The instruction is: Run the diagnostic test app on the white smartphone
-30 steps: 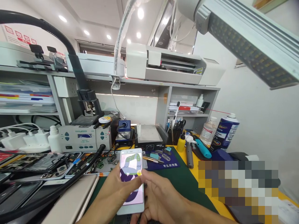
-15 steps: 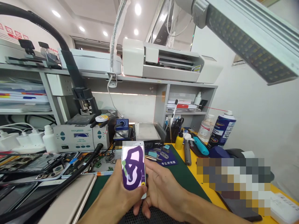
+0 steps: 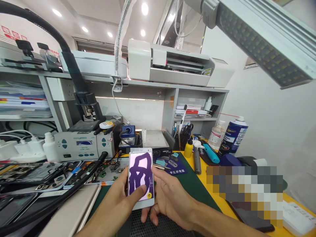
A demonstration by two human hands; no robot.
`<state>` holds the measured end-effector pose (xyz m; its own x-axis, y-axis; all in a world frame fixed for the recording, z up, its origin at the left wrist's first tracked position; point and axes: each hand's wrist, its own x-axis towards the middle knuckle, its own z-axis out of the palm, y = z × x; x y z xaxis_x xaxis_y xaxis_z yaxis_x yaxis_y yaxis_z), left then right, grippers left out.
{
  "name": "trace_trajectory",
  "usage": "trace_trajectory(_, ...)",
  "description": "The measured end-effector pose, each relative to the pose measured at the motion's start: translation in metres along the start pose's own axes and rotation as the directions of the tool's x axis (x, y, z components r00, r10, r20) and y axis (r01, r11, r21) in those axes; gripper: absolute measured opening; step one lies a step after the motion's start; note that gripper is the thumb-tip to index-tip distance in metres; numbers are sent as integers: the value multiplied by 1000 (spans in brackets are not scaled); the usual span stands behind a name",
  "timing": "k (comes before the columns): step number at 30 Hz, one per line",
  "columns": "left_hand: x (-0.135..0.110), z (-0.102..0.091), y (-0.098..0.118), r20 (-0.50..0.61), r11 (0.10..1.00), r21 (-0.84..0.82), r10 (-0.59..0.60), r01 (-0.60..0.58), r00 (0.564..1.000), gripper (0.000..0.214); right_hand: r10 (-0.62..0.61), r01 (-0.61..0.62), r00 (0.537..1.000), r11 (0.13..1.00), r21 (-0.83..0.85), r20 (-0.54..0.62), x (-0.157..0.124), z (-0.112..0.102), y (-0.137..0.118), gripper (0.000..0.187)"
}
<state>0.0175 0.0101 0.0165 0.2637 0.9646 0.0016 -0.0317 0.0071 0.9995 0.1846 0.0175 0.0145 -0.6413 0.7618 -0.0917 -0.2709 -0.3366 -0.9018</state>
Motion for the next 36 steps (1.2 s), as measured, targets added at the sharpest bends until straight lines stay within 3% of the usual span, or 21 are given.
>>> trace_trajectory(4, 2, -2, 6, -25, 1000, -5, -28, 28, 999, 46, 6, -6, 1000, 1000, -6, 8, 0, 1, 0, 60)
trace_trajectory(9, 4, -2, 9, -71, 996, -49, -74, 71, 995, 52, -2, 3, 1000, 1000, -14, 13, -1, 2, 2, 58)
trace_trajectory(15, 1, -3, 17, -155, 992, -28, -128, 126, 980, 34, 32, -32, 999, 998, -54, -7, -1, 4, 5, 65)
trace_trajectory(22, -2, -3, 21, -189, 994, 70, -71, 85, 979, 34, 24, -25, 1000, 989, -143, -7, -3, 7, 7, 69)
trace_trajectory(29, 4, -12, 6, -123, 997, -55, -53, 47, 991, 40, 32, -31, 999, 993, -113, 3, -1, 7, 7, 66)
trace_trajectory(36, 4, -13, 7, -92, 987, -150, -69, 55, 993, 43, 32, -33, 999, 994, -104, -9, -2, 8, 5, 67)
